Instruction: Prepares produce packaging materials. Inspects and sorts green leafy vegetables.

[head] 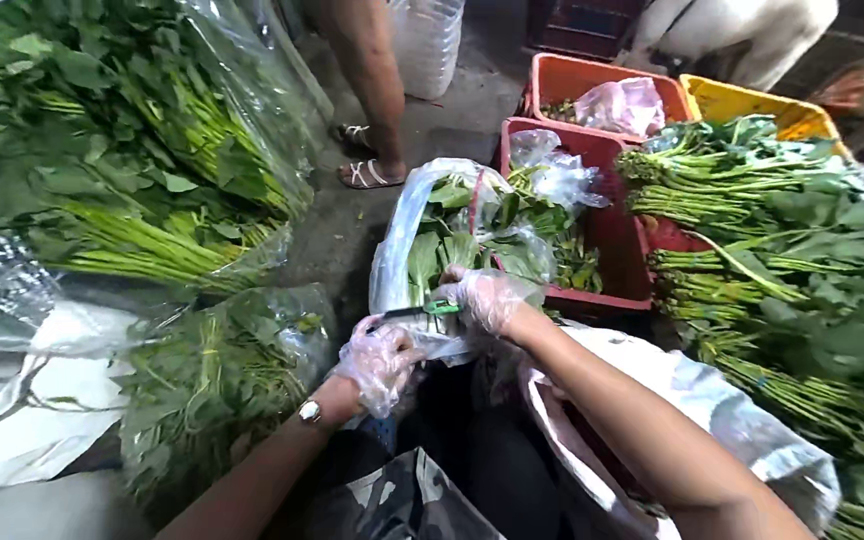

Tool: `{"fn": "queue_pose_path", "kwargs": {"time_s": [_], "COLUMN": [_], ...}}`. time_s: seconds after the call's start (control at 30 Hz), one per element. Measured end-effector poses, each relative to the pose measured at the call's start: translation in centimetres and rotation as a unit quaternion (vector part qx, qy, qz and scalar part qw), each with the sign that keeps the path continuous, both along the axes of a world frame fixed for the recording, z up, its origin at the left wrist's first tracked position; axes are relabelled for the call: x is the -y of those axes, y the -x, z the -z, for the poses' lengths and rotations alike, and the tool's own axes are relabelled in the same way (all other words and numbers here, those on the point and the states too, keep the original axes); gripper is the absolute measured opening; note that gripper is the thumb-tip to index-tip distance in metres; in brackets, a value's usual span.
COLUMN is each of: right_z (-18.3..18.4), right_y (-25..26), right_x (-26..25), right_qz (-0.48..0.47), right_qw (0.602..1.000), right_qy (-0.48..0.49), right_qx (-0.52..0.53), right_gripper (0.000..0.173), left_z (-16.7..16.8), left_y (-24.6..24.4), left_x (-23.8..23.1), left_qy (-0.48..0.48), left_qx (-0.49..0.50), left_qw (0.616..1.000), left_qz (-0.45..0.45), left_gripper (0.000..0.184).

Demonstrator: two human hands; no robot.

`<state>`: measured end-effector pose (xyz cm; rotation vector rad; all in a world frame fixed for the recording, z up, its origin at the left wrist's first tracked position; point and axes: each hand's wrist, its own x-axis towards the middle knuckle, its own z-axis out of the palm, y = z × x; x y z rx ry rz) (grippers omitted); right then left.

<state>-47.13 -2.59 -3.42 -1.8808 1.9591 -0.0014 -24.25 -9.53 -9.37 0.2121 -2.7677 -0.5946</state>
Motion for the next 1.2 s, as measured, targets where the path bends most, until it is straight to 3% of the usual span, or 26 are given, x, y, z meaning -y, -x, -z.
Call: {"fn": "queue_pose_path", "kwargs": {"time_s": [0.1,0.2,0.27,0.33,0.4,0.53,0.63,0.7,0.8,0.83,0.9,0.97,1.07,1.2], "right_z": [-2.4,-5.2,-6.5,-7.2,-7.5,-7.8,-5.8,-5.4,-4.7,-4.5,-3.6,-3.2,-4.3,-4.7], "right_y": [0.6,0.8,0.9,0.4,0.5,2.4,2.3,0.7,-2.4,-3.3,-4.0,-3.8,-3.6,-3.5], "right_x": [-0.3,-0.3,-0.3,-0.8,-1.9,-6.1,-9.1,-10.6,-11.9,-11.9,-11.4,-11.1,-11.1,-11.3], "right_qz": [0.046,0.139,0.193,0.247,0.263,0.291,0.301,0.262,0.178,0.139,0.116,0.183,0.301,0.323], "right_qw": [0.978,0.885,0.835,0.801,0.806,0.863,0.812,0.803,0.848,0.870,0.870,0.813,0.729,0.714], "right_qy": [0.142,0.315,0.320,0.250,0.196,0.243,0.322,0.317,0.326,0.343,0.402,0.441,0.411,0.379], "right_qx": [0.143,0.313,0.405,0.485,0.493,0.333,0.383,0.431,0.377,0.326,0.262,0.332,0.457,0.493], "right_gripper": [0.032,0.033,0.019,0.008,0.013,0.024,0.016,0.017,0.074,0.075,0.043,0.018,0.009,0.007], "left_z": [-1.3,-4.4,-7.4,-9.8,-10.1,-9.0,-8.9,-8.7,-8.1,-7.9,-7.8,-7.5,-7.1,-6.9], "left_y": [0.5,2.1,3.9,5.5,7.1,7.2,6.3,5.9,5.8,5.7,5.3,4.8,4.0,3.8], "left_x": [0.3,2.3,3.2,2.7,2.1,0.4,-0.7,-0.8,-0.9,-0.9,-1.0,-0.9,-0.8,-1.0], "left_qy": [-0.034,-0.121,-0.227,-0.359,-0.445,-0.608,-0.682,-0.717,-0.741,-0.739,-0.729,-0.721,-0.742,-0.752], "left_qx": [-0.072,-0.169,-0.169,-0.119,-0.109,-0.112,-0.111,-0.103,-0.105,-0.105,-0.102,-0.095,-0.083,-0.082], "left_qw": [0.993,0.962,0.948,0.920,0.886,0.780,0.717,0.686,0.661,0.664,0.674,0.685,0.666,0.654], "left_qz": [-0.085,-0.175,-0.147,-0.107,-0.072,-0.097,-0.091,-0.068,-0.057,-0.053,-0.061,-0.042,-0.008,-0.013], "left_gripper": [0.030,0.039,0.053,0.053,0.039,0.028,0.030,0.037,0.039,0.040,0.039,0.037,0.038,0.038]}}
